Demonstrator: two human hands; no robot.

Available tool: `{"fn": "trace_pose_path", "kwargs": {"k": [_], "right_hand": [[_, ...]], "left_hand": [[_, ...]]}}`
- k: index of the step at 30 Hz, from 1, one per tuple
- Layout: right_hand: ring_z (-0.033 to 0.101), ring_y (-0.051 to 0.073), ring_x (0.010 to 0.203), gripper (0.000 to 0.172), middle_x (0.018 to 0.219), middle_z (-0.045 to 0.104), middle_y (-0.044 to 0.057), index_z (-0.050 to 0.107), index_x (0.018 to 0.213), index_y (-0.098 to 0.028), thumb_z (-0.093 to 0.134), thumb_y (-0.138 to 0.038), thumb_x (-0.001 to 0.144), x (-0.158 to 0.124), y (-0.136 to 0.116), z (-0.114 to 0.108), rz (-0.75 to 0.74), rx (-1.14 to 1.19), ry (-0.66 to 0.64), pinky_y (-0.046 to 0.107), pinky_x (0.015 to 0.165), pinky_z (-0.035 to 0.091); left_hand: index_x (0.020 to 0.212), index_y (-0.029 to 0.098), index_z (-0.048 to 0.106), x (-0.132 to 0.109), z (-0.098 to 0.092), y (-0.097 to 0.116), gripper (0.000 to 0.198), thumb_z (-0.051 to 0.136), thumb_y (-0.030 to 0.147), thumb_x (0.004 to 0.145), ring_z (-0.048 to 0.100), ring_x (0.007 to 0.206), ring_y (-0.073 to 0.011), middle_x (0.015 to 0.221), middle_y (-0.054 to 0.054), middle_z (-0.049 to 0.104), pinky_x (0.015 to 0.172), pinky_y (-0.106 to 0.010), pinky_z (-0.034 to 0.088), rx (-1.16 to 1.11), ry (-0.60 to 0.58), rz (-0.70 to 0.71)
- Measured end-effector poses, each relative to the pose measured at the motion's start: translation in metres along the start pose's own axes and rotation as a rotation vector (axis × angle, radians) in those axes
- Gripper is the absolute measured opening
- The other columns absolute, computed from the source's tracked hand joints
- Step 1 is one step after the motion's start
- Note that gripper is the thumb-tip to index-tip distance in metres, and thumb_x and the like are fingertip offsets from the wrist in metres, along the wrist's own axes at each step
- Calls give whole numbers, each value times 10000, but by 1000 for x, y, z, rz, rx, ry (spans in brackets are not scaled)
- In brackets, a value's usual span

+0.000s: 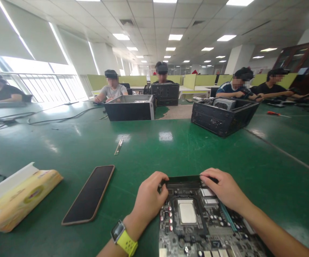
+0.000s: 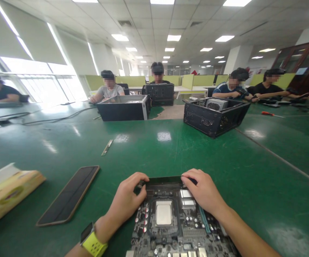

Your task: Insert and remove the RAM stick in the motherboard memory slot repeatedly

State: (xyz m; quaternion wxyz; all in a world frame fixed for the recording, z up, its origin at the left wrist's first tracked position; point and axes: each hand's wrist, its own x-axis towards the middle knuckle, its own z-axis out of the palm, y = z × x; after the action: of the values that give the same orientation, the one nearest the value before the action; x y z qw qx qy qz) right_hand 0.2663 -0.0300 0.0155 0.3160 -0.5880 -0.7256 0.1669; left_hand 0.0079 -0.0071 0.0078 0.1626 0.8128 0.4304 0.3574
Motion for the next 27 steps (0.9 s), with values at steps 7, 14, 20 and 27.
{"fn": "trace_pose_path", "kwargs": {"k": [7, 14, 20, 27], "right_hand": [[624, 201, 876, 271, 911, 716, 43, 716, 853, -217, 478, -346, 866, 0, -2, -1, 14, 8, 18, 344, 827, 450], [622, 199, 885, 256, 914, 718, 41, 721, 880, -217, 488, -321, 865, 0, -3, 0, 10, 14, 1, 343, 834, 446], [621, 199, 879, 247, 917, 719, 41, 723, 873, -217, 497, -313, 855, 0, -5, -2, 14, 9, -1, 346, 829, 445], [608, 211, 905, 231, 935, 711, 39, 713, 899, -225, 502, -298, 840, -1, -5, -1, 28, -6, -32, 363, 842, 439]], "left_hand": [[889, 207, 572, 0, 0, 2, 275, 463, 20, 719, 593, 853, -172, 897, -21, 623, 773, -295, 477, 6, 32, 42], [884, 210, 574, 0, 0, 5, 275, 506, 28, 689, 592, 887, -174, 937, -19, 625, 802, -293, 481, 32, 19, 31], [833, 206, 580, -1, 1, 6, 212, 523, 50, 701, 597, 874, -172, 912, -21, 624, 781, -287, 492, 55, 31, 52], [797, 209, 588, 0, 0, 8, 171, 541, 73, 703, 605, 859, -169, 910, -19, 629, 764, -283, 497, 69, 40, 58]]}}
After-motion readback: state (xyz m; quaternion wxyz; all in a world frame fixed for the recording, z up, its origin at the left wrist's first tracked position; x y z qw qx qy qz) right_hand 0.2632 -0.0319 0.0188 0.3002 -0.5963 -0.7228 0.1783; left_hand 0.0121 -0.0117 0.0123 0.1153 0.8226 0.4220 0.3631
